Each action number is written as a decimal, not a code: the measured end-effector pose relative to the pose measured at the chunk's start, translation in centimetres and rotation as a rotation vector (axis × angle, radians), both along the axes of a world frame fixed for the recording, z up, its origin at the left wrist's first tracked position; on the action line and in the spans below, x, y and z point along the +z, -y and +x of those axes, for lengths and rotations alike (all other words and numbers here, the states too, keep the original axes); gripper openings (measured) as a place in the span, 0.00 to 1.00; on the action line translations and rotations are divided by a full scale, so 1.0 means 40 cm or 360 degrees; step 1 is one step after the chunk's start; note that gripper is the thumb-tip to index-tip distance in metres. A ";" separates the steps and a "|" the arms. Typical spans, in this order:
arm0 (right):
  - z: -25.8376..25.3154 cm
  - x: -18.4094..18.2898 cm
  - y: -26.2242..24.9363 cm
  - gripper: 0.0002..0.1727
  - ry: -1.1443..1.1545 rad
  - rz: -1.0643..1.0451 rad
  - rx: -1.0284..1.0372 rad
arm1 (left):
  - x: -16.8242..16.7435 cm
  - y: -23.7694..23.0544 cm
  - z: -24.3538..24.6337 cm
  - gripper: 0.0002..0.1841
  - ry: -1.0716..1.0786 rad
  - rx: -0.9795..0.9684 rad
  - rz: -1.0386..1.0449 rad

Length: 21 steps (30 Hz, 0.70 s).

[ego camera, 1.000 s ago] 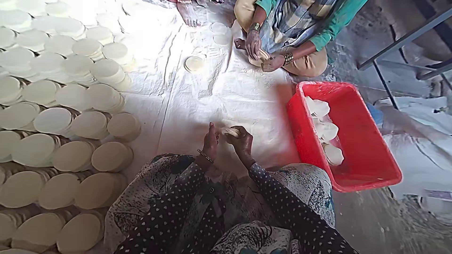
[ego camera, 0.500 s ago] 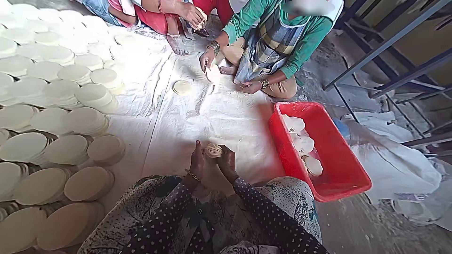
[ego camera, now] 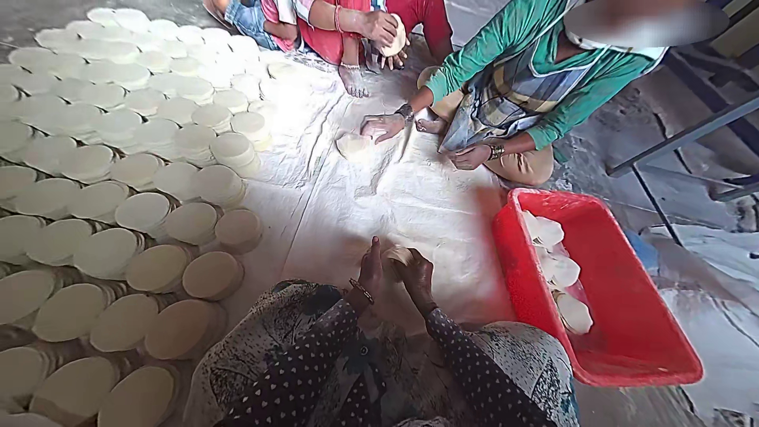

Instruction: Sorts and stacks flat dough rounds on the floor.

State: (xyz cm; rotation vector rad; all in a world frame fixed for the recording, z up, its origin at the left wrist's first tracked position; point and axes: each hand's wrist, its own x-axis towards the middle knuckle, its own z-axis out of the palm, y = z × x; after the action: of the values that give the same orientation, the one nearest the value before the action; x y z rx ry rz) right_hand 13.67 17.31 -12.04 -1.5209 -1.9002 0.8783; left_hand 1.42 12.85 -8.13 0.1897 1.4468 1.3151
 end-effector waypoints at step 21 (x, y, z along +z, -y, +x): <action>0.008 -0.028 0.019 0.23 -0.0011 0.0007 0.0072 | 0.000 0.026 0.013 0.39 -0.0060 -0.0024 0.0009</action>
State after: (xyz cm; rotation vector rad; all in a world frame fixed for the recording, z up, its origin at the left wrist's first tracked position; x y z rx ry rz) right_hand 14.00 16.55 -13.17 -1.4753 -1.9372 0.8975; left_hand 1.92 11.80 -8.13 0.2295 1.4708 1.3097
